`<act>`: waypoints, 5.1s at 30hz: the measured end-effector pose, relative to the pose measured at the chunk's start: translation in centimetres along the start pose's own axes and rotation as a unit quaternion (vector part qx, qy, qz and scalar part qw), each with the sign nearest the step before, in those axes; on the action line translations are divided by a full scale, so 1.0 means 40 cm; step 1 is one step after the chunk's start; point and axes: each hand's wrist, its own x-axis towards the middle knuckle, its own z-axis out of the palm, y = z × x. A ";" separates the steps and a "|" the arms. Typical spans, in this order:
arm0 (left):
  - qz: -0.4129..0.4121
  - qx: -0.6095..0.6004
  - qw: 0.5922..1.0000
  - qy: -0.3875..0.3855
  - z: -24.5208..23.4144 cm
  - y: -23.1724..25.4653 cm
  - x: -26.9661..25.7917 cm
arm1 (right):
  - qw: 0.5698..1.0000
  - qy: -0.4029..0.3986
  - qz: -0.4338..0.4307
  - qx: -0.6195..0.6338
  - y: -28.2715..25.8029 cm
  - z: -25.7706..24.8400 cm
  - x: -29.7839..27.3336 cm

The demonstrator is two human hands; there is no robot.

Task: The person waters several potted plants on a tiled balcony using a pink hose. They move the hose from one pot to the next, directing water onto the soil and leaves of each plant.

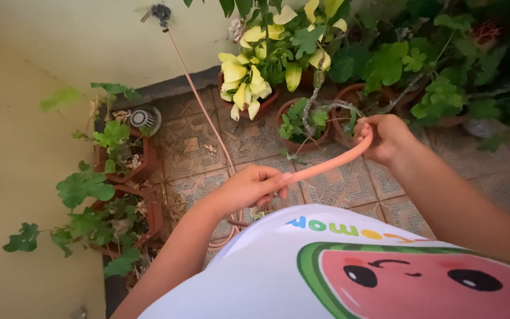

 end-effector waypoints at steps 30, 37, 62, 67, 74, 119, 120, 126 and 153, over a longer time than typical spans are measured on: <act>-0.004 -0.009 1.000 0.003 -0.008 -0.006 -0.001 | 1.000 -0.017 -0.001 -0.023 -0.013 0.014 -0.007; -0.005 -0.002 1.000 0.005 -0.010 0.004 -0.001 | 0.999 -0.016 -0.008 -0.029 -0.010 0.003 0.014; -0.017 0.002 1.000 -0.002 -0.026 0.006 0.001 | 1.000 -0.008 -0.006 -0.025 -0.008 0.008 0.021; -0.020 -0.001 1.000 -0.003 -0.032 -0.003 0.012 | 1.000 -0.023 0.009 -0.003 -0.009 0.011 0.004; -0.019 -0.003 1.000 -0.007 -0.040 0.004 0.012 | 0.999 -0.037 0.011 -0.007 -0.013 0.003 0.018; 0.048 -0.041 0.998 0.021 -0.176 0.148 0.282 | 0.994 -0.042 -0.100 -0.033 -0.315 0.140 0.243; 0.043 -0.046 0.998 0.026 -0.166 0.162 0.290 | 0.994 -0.046 -0.092 -0.034 -0.327 0.135 0.253; 0.044 -0.051 0.997 0.048 -0.139 0.183 0.402 | 0.996 -0.047 -0.051 -0.049 -0.413 0.089 0.355; 0.013 -0.031 0.994 0.102 -0.092 0.238 0.589 | 0.996 -0.051 -0.042 -0.062 -0.555 0.045 0.513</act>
